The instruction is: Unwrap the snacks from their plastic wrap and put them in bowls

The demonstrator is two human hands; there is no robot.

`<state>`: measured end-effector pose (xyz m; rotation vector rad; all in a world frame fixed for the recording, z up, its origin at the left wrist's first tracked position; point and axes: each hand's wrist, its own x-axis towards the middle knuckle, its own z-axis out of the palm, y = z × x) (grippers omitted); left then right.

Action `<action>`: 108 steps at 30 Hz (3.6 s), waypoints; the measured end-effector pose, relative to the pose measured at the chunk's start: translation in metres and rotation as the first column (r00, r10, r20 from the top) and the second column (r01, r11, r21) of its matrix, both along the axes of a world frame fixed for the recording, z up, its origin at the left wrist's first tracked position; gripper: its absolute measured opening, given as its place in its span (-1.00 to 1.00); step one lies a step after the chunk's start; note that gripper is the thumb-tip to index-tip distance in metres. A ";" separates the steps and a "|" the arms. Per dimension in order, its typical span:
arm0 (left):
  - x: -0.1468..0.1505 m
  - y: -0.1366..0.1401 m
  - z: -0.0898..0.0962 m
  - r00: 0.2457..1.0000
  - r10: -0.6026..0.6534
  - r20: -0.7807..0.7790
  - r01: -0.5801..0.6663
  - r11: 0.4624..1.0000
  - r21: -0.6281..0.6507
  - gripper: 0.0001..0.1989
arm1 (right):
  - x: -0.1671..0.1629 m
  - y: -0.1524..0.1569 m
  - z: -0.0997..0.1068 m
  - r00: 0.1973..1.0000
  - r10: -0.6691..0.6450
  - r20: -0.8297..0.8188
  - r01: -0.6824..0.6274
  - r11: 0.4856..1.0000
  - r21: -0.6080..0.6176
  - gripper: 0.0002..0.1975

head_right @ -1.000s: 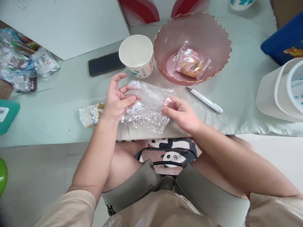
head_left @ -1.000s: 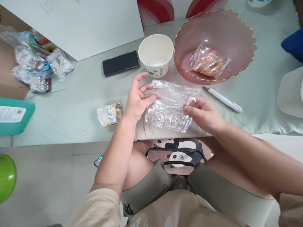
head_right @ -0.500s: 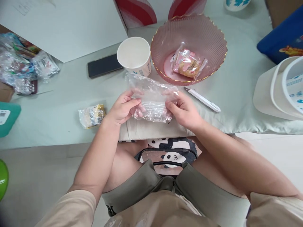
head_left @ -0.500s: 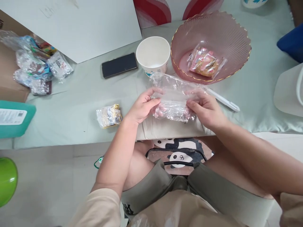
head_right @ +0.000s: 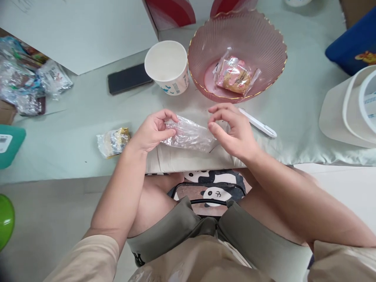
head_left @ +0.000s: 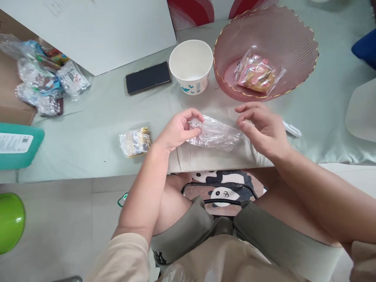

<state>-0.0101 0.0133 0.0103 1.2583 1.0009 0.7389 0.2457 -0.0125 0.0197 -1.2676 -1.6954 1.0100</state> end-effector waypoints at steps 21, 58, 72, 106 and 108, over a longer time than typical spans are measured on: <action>0.022 -0.013 0.011 0.961 0.049 -0.271 0.030 0.959 0.280 -0.56 | -0.019 -0.005 -0.001 0.924 0.315 -0.218 -0.362 0.903 -0.231 -0.64; -0.104 -0.005 0.057 0.500 0.734 0.460 -0.851 0.514 0.105 -0.87 | -0.171 0.138 0.108 0.595 0.168 0.786 -0.411 0.904 0.118 -0.94; -0.109 -0.018 0.044 0.625 0.653 0.428 -0.747 0.660 0.083 -0.93 | -0.138 0.007 0.001 0.809 0.485 0.333 -0.513 0.859 -0.005 -0.13; 0.026 0.004 -0.026 0.957 0.028 -0.290 0.118 0.874 0.472 -0.24 | 0.027 -0.020 0.018 0.950 0.069 0.304 -0.042 0.995 -0.094 -0.77; 0.022 0.004 -0.025 0.957 -0.018 -0.290 0.152 0.882 0.446 -0.25 | 0.021 -0.018 0.018 0.948 0.115 0.297 -0.079 0.988 -0.130 -0.73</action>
